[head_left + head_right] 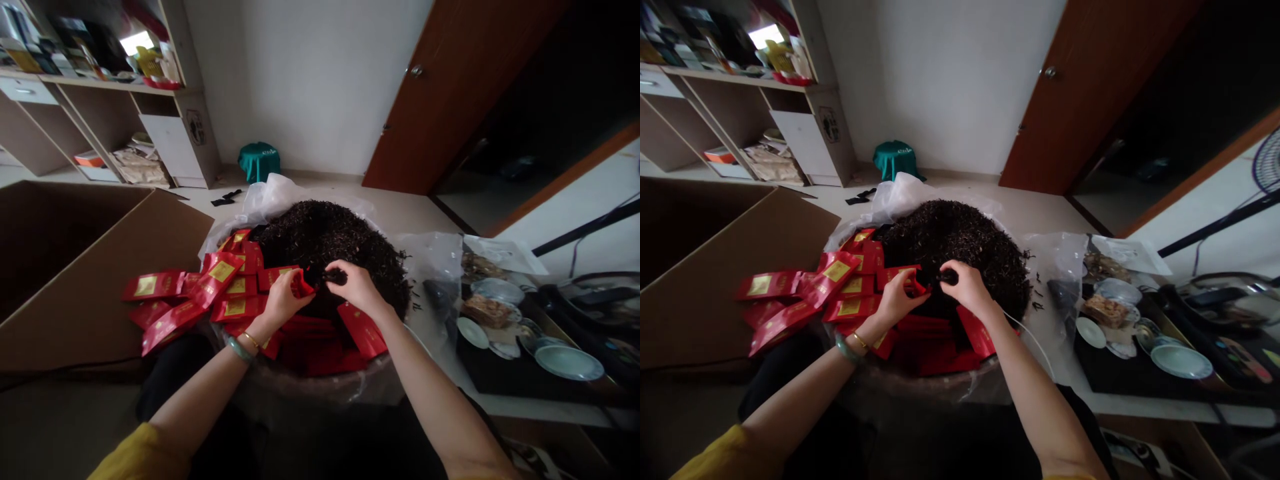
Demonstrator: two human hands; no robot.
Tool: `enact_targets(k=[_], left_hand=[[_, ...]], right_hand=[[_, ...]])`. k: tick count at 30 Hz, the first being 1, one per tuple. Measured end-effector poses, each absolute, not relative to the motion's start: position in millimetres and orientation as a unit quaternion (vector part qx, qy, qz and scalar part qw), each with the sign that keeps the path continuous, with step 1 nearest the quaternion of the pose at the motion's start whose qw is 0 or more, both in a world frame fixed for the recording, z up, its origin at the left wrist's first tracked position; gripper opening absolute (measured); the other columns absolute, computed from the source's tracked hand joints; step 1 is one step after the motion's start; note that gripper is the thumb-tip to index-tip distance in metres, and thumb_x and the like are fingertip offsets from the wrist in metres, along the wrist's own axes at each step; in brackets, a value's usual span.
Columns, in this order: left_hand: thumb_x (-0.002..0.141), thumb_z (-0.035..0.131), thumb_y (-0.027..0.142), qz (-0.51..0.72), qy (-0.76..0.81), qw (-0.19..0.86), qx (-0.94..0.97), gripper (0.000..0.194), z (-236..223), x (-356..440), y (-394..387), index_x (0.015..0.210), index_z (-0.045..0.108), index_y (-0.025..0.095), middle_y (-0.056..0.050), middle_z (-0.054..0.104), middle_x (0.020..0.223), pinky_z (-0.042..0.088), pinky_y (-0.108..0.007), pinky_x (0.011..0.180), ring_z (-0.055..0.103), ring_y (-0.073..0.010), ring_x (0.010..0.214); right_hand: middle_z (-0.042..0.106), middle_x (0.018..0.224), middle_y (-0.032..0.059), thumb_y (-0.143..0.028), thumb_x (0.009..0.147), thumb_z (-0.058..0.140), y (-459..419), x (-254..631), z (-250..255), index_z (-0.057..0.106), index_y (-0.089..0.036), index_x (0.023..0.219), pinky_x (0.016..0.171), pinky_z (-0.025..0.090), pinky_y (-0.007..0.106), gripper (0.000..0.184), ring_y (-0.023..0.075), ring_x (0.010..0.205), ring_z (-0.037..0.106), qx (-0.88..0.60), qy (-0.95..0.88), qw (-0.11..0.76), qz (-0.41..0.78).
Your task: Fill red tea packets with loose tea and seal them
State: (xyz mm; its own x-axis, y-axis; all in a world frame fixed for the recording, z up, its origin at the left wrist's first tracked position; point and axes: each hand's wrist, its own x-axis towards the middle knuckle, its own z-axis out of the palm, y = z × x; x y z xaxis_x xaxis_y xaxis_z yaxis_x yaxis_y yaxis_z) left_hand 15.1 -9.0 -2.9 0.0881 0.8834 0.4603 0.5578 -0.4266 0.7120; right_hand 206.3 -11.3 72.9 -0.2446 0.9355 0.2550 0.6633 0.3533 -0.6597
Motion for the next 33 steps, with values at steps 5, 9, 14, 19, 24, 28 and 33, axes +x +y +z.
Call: enact_targets(k=[5, 9, 14, 19, 24, 28, 33], left_hand=[[0.061, 0.079, 0.03, 0.442, 0.498, 0.162, 0.728, 0.052, -5, 17, -12, 0.107, 0.056, 0.02, -0.005, 0.067, 0.094, 0.056, -0.033, 0.07, 0.066, -0.0197, 0.08], [0.061, 0.079, 0.03, 0.437, 0.493, 0.144, 0.739, 0.051, -4, 17, -13, 0.106, 0.056, 0.019, -0.005, 0.067, 0.094, 0.056, -0.033, 0.07, 0.066, -0.0212, 0.082], [0.061, 0.078, 0.029, 0.437, 0.492, 0.139, 0.74, 0.052, -3, 19, -13, 0.107, 0.055, 0.019, -0.005, 0.067, 0.093, 0.056, -0.033, 0.072, 0.066, -0.0213, 0.084], [0.061, 0.078, 0.029, 0.44, 0.493, 0.135, 0.739, 0.052, -4, 20, -14, 0.107, 0.055, 0.019, -0.005, 0.067, 0.095, 0.056, -0.035, 0.076, 0.066, -0.0219, 0.086], [0.06, 0.079, 0.028, 0.444, 0.502, 0.179, 0.72, 0.05, -3, 20, -14, 0.104, 0.056, 0.018, -0.006, 0.068, 0.094, 0.057, -0.032, 0.069, 0.067, -0.0209, 0.082], [0.06, 0.079, 0.027, 0.491, 0.533, 0.225, 0.651, 0.053, 3, 21, -14, 0.106, 0.055, 0.018, -0.003, 0.069, 0.089, 0.057, -0.027, 0.062, 0.067, -0.0161, 0.07], [0.061, 0.077, 0.025, 0.538, 0.513, 0.243, 0.623, 0.055, 9, 22, -16, 0.11, 0.052, 0.019, -0.002, 0.068, 0.096, 0.057, -0.026, 0.067, 0.068, -0.0134, 0.071]], right_hand=[[0.068, 0.1, 0.0034, -0.02, 0.072, 0.066, -25, 194, 91, 0.065, -0.022, 0.1, 0.087, 0.048, 0.033, 0.028, 0.0194, 0.093, 0.063, -0.496, -0.753, 0.392, 0.183], [0.066, 0.106, 0.0049, -0.014, 0.072, 0.066, -31, 183, 88, 0.065, -0.023, 0.106, 0.092, 0.048, 0.034, 0.035, 0.0199, 0.1, 0.062, -0.484, -0.763, 0.386, 0.184], [0.062, 0.114, 0.0059, -0.011, 0.075, 0.062, -31, 180, 81, 0.061, -0.025, 0.116, 0.09, 0.05, 0.034, 0.043, 0.0194, 0.098, 0.062, -0.485, -0.762, 0.382, 0.195], [0.065, 0.102, 0.0054, -0.015, 0.081, 0.057, -32, 177, 79, 0.064, -0.023, 0.107, 0.089, 0.05, 0.032, 0.029, 0.0188, 0.093, 0.063, -0.471, -0.774, 0.391, 0.161], [0.068, 0.093, 0.0047, -0.02, 0.085, 0.052, -31, 180, 79, 0.068, -0.022, 0.097, 0.083, 0.052, 0.03, 0.02, 0.0174, 0.087, 0.064, -0.46, -0.75, 0.447, 0.162], [0.067, 0.093, 0.0043, -0.019, 0.081, 0.055, -22, 192, 76, 0.067, -0.021, 0.099, 0.079, 0.055, 0.029, 0.022, 0.0164, 0.084, 0.065, -0.481, -0.716, 0.464, 0.201], [0.062, 0.104, 0.0062, -0.017, 0.075, 0.062, -18, 200, 75, 0.064, -0.022, 0.108, 0.077, 0.056, 0.032, 0.033, 0.0152, 0.078, 0.063, -0.501, -0.746, 0.378, 0.222]])
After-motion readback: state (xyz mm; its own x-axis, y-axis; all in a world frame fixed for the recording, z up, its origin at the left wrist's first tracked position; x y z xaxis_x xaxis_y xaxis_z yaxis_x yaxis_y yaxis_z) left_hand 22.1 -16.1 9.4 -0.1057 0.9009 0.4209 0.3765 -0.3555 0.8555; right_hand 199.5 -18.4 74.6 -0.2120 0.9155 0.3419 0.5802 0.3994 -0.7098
